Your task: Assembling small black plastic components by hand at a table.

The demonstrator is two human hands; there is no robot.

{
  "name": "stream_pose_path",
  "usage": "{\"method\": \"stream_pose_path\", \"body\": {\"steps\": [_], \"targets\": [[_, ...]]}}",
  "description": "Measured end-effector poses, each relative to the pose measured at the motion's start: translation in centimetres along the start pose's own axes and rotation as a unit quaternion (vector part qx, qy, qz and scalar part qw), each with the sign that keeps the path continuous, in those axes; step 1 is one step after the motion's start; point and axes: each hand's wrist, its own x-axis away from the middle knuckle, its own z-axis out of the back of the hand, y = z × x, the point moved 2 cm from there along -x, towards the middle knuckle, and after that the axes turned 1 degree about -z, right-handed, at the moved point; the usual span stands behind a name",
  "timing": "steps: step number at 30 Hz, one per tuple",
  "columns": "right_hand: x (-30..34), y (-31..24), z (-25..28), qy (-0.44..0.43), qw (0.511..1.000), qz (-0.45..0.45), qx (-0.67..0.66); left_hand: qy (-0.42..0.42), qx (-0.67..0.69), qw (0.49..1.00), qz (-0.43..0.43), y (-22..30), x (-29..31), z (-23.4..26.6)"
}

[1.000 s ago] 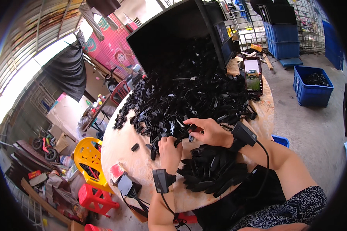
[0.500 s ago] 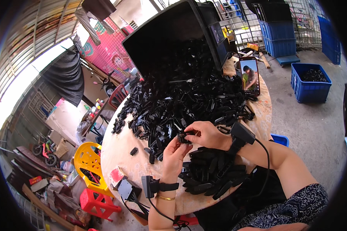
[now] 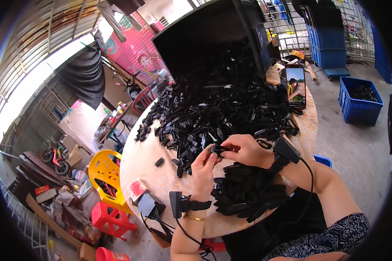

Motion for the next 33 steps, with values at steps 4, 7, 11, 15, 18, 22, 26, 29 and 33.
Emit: {"method": "stream_pose_path", "body": {"steps": [4, 7, 11, 15, 18, 22, 26, 29, 33], "targets": [[0.0, 0.0, -0.2, -0.001, 1.000, 0.008, 0.030, 0.005, 0.003, 1.000, -0.011, 0.2, 0.1, 0.2], [0.1, -0.4, -0.2, 0.011, 0.999, 0.017, 0.051, 0.010, -0.001, 1.000, -0.008, 0.2, 0.1, 0.2], [0.2, -1.2, -0.3, 0.024, 0.998, 0.017, 0.060, 0.015, 0.018, 1.000, 0.000, 0.0, 0.1, 0.2], [0.4, -0.7, -0.5, 0.021, 0.994, 0.049, 0.100, 0.021, 0.067, 0.997, 0.011, -0.1, 0.2, -0.7], [0.5, -0.4, -0.7, 0.009, 0.992, 0.073, 0.106, -0.011, 0.011, 1.000, -0.010, -0.3, 0.0, 0.1], [0.1, -0.9, -0.4, 0.001, 0.997, -0.036, 0.063, -0.032, 0.022, 0.999, -0.016, 0.7, 0.0, 0.8], [0.1, -0.8, 0.1, -0.120, 0.991, -0.060, 0.025, -0.072, -0.001, 0.997, -0.029, 1.2, -0.2, 0.1], [0.1, -1.2, 0.0, -0.114, 0.988, -0.008, 0.104, -0.065, -0.023, 0.996, -0.047, 1.8, 0.3, 0.1], [-0.1, -1.0, 0.1, -0.099, 0.986, 0.039, 0.125, -0.038, -0.069, 0.996, -0.049, 1.9, 0.4, -0.1]]}}
